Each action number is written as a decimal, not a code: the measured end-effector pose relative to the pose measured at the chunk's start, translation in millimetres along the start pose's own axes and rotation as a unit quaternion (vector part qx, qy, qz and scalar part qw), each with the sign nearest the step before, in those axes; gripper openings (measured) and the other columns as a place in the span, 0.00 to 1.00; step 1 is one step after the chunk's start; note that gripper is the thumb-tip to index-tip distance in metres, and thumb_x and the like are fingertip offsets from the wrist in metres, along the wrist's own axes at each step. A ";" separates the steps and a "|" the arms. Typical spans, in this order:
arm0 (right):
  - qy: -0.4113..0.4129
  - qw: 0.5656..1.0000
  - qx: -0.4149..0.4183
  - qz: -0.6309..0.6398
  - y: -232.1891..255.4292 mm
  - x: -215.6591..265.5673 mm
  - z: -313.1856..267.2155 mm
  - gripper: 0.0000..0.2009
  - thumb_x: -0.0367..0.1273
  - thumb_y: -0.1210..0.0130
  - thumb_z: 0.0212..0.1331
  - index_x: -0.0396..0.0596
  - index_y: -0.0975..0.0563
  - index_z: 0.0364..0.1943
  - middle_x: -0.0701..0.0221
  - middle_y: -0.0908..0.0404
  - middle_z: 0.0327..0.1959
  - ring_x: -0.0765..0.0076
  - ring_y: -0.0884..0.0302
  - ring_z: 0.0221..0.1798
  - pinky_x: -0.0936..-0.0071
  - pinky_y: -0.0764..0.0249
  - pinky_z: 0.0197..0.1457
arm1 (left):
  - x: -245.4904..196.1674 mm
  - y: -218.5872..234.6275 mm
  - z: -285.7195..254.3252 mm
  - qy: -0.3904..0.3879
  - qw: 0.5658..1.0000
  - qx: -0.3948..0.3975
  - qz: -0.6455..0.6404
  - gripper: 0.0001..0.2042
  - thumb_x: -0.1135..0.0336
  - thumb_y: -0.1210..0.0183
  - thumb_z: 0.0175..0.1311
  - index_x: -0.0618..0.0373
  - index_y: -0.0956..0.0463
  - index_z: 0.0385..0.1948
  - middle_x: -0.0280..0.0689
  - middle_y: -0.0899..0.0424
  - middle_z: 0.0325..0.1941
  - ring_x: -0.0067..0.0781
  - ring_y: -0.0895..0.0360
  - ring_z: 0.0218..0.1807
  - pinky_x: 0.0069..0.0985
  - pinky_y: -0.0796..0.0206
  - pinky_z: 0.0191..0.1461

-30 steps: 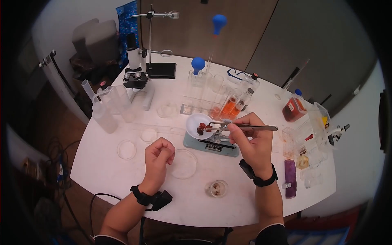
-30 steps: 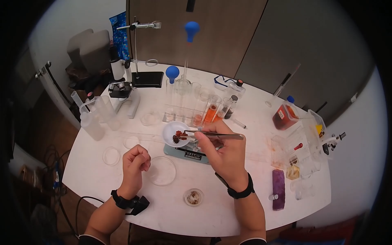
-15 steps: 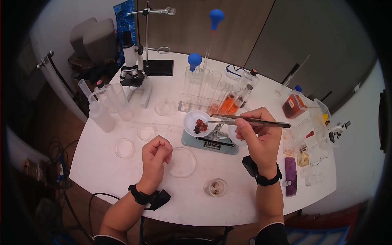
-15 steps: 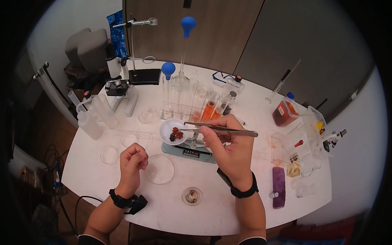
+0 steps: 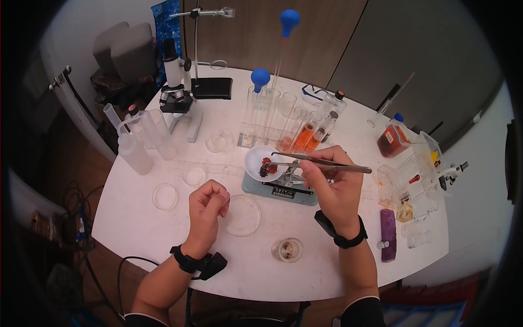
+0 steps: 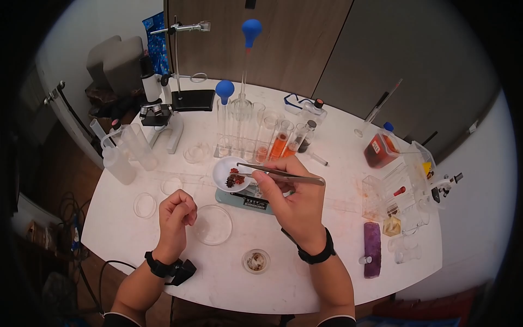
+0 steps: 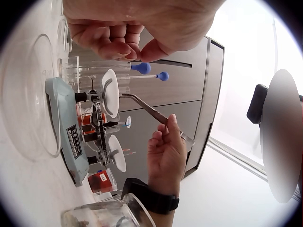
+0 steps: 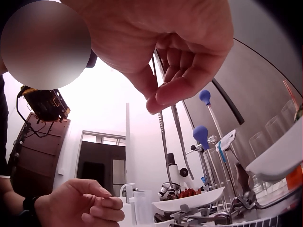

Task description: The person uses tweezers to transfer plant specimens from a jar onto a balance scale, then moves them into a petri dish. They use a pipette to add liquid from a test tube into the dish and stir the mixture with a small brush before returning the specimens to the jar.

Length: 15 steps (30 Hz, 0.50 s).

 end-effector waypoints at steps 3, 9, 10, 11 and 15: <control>0.002 1.000 -0.016 0.009 -3.7 -4.8 0.4 0.09 0.29 0.36 0.60 0.37 0.22 0.37 0.71 0.17 0.25 0.85 0.25 0.25 0.88 0.31 0.28 | 0.9 -0.5 0.4 0.002 1.000 0.001 -0.001 0.05 0.69 0.49 0.59 0.55 0.30 0.23 0.29 0.28 0.19 0.15 0.37 0.21 0.14 0.48 0.25; 0.029 0.999 -0.032 -0.032 -9.0 -15.6 -1.4 0.09 0.30 0.36 0.59 0.36 0.21 0.35 0.70 0.18 0.23 0.86 0.28 0.23 0.88 0.33 0.26 | 1.7 0.5 0.2 0.002 1.000 -0.001 -0.007 0.05 0.69 0.49 0.59 0.55 0.30 0.23 0.29 0.28 0.19 0.15 0.37 0.21 0.14 0.48 0.25; 0.027 0.999 -0.032 -0.034 -9.2 -16.1 -1.4 0.09 0.30 0.36 0.59 0.36 0.21 0.35 0.70 0.18 0.23 0.86 0.27 0.23 0.88 0.33 0.26 | 1.8 0.3 0.3 0.002 1.000 -0.001 -0.007 0.05 0.69 0.49 0.59 0.55 0.30 0.23 0.29 0.28 0.19 0.15 0.37 0.21 0.14 0.48 0.25; 0.024 0.999 -0.033 -0.035 -9.1 -16.5 -1.4 0.09 0.30 0.36 0.59 0.36 0.21 0.35 0.70 0.17 0.23 0.86 0.27 0.23 0.88 0.33 0.26 | 1.8 0.1 0.4 0.001 1.000 -0.001 -0.007 0.05 0.69 0.49 0.59 0.55 0.30 0.23 0.29 0.28 0.19 0.15 0.37 0.21 0.14 0.48 0.25; 0.029 0.998 -0.030 -0.037 -8.9 -17.7 0.1 0.09 0.30 0.36 0.59 0.36 0.21 0.35 0.68 0.17 0.24 0.85 0.25 0.24 0.87 0.31 0.26 | 0.3 -0.7 0.1 0.002 1.000 0.001 -0.003 0.05 0.70 0.50 0.59 0.55 0.30 0.23 0.29 0.28 0.19 0.15 0.37 0.21 0.14 0.48 0.25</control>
Point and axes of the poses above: each hand's wrist, its own z-axis towards the middle knuckle, its own y-axis out of the back of the hand, x = y × z, the point moved 6 cm from there along z, towards the middle knuckle
